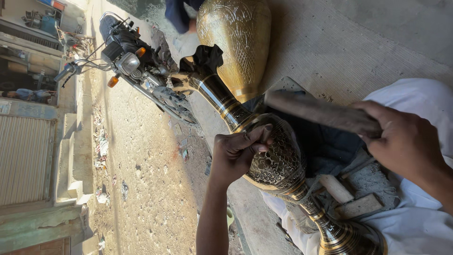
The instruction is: The person uses a hammer and a small metal punch to engrave intricate patterns onto a brass vase. They hold the vase steady with one hand while repeatedly striking the punch with the hammer to create decorative designs on the vase's surface.
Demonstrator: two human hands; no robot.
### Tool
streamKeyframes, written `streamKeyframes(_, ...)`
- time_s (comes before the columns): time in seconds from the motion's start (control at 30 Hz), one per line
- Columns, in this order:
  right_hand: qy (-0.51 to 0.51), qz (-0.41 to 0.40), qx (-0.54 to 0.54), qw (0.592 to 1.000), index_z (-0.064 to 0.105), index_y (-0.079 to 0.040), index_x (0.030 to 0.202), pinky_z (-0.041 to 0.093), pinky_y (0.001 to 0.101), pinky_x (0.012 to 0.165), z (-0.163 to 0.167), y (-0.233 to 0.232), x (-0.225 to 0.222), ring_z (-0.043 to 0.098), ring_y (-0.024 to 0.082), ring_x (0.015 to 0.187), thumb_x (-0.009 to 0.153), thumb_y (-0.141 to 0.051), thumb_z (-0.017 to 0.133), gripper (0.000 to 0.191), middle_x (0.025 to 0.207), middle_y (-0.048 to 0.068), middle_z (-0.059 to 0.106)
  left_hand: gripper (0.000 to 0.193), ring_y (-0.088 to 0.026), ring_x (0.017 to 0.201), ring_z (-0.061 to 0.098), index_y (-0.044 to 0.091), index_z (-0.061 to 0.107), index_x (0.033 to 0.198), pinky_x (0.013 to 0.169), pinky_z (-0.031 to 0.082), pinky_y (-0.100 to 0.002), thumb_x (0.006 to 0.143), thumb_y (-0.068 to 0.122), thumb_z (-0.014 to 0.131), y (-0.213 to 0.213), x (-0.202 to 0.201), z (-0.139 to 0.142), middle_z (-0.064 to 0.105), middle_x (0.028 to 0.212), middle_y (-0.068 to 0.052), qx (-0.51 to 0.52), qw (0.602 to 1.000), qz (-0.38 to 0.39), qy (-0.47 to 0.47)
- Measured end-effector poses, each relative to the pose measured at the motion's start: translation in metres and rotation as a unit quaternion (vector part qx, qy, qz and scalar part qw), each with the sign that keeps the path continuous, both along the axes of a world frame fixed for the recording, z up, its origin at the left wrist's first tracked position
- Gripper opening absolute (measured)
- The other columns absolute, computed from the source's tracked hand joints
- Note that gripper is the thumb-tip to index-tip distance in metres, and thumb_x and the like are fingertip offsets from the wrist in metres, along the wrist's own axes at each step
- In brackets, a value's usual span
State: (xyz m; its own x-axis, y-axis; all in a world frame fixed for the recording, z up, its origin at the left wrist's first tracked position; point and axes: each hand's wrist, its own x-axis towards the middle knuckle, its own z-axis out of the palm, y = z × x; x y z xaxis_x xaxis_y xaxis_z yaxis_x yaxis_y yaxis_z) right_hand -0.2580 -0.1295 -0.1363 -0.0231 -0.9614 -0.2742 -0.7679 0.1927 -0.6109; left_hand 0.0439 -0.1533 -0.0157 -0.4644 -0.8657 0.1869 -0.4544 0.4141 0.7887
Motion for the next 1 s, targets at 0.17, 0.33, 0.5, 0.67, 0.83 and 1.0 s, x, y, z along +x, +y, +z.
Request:
streamKeyframes(0.17,-0.117,0.022,-0.238,0.964,0.071,-0.010,0.117,0.057,0.0370,0.075,0.015,0.000,-0.003,0.073,0.024,0.080,0.069,-0.007,0.077,0.049,0.089,0.009,0.077,0.041,-0.015,0.093,0.079,0.010,0.071,0.127,0.084,0.066,-0.027,0.094,-0.013,0.068,-0.001,0.001,-0.001,0.080,0.103,-0.010,-0.002,1.000,-0.012,0.000)
streamKeyframes(0.33,-0.202,0.003,-0.162,0.966,0.069,-0.011,0.120,0.056,0.0333,0.072,0.015,0.002,0.002,0.072,0.018,0.074,0.078,-0.009,0.077,0.042,0.086,0.006,0.076,0.042,-0.017,0.098,0.079,0.009,0.070,0.128,0.089,0.066,-0.027,0.094,-0.014,0.067,0.001,0.000,0.003,0.079,0.107,-0.010,0.002,1.000,-0.012,-0.026)
streamKeyframes(0.5,-0.130,-0.047,0.000,0.990,0.072,-0.008,0.121,0.057,0.0401,0.061,0.005,0.010,-0.001,0.072,0.031,0.061,0.084,-0.007,0.080,0.038,0.077,0.016,0.069,0.043,-0.015,0.097,0.079,0.009,0.070,0.128,0.088,0.067,-0.027,0.090,-0.012,0.072,0.000,-0.002,0.006,0.080,0.105,-0.009,-0.011,0.999,-0.019,-0.046)
streamKeyframes(0.67,-0.029,0.042,-0.031,0.998,0.062,-0.015,0.132,0.060,0.0409,0.074,-0.010,0.004,-0.005,0.075,0.027,0.076,0.074,-0.006,0.078,0.060,0.085,0.014,0.076,0.043,-0.016,0.101,0.078,0.007,0.069,0.130,0.091,0.067,-0.028,0.092,-0.012,0.071,0.001,-0.009,0.003,0.079,0.108,-0.009,-0.040,0.999,-0.016,-0.026)
streamKeyframes(0.83,0.024,0.089,-0.107,0.990,0.063,-0.017,0.140,0.060,0.0369,0.078,-0.023,0.005,-0.003,0.075,0.023,0.074,0.068,-0.008,0.078,0.074,0.091,0.009,0.078,0.044,-0.015,0.096,0.080,0.008,0.071,0.127,0.084,0.067,-0.026,0.089,-0.011,0.074,0.001,-0.010,0.000,0.080,0.105,-0.009,-0.034,0.997,-0.008,-0.064)
streamKeyframes(1.0,-0.306,-0.037,-0.070,0.949,0.069,-0.007,0.110,0.059,0.0390,0.071,-0.026,0.004,-0.003,0.075,0.025,0.074,0.084,-0.010,0.077,0.028,0.091,0.010,0.072,0.043,-0.016,0.098,0.078,0.007,0.069,0.129,0.087,0.068,-0.028,0.092,-0.016,0.066,0.000,-0.011,-0.007,0.078,0.111,-0.014,-0.012,1.000,-0.010,0.006)
